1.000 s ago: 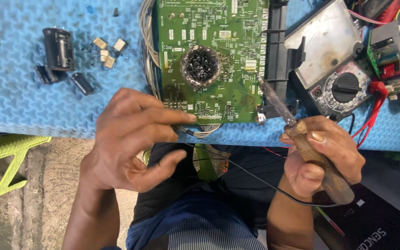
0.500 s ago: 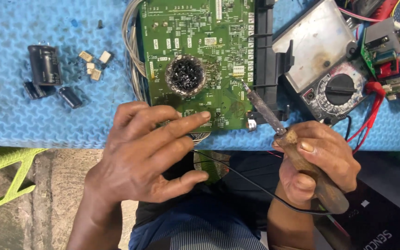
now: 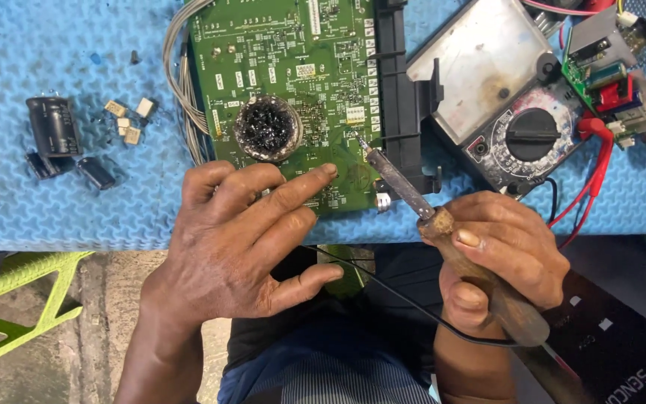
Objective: Soldering components on a printed circuit board using a handheld soldering iron at a repair bench.
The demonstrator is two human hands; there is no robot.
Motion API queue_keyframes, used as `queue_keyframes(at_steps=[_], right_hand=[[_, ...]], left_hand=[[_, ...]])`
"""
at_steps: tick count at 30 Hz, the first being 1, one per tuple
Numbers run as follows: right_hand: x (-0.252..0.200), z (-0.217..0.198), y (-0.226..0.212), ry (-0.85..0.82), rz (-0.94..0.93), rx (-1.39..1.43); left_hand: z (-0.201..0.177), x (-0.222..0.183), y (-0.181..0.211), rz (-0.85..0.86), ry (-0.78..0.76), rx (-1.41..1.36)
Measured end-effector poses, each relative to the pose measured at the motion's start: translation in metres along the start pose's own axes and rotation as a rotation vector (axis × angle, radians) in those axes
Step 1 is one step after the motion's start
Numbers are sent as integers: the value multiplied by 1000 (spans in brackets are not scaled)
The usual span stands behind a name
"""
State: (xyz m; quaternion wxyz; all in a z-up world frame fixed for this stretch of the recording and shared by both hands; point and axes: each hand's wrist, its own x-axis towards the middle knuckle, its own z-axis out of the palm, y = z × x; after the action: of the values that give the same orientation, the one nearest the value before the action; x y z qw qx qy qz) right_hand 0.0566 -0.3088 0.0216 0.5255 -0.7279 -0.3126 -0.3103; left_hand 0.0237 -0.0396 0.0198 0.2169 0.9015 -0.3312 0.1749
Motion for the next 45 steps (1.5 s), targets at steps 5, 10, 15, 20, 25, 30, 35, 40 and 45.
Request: queue_keyframes(at_steps=[5,10,15,20,25,30,35,40,45], right_hand=[[-1,-2,0,4,-6,-3],[0,-4,-3,-42,16,-37],[0,-2,-1,-27,11,-40],[1,-1,-1,-22,0,-13],[1,-3,2,-32,-23,-17],[1,-1,0,-32,-10,-39],[-1,5,1,44,-15,-45],[-3,6,2,43,-3,-12],[-5,7,7,59,-50,-2]], left_hand=[[3,-5,-1,-12,-41,1],[1,-3,-1,-33,14,-31],[1,-4,-1,-46,-2,-48],[-1,0,0,-37,-3,-54],[0,1,0,-34,-3,-90],[-1,0,0,-39,29,-117],[-7,-6,-3,-59,100,-122],[-8,-18,-9,-115,263,-115],[-11,-30,-17,-160,287,-159]])
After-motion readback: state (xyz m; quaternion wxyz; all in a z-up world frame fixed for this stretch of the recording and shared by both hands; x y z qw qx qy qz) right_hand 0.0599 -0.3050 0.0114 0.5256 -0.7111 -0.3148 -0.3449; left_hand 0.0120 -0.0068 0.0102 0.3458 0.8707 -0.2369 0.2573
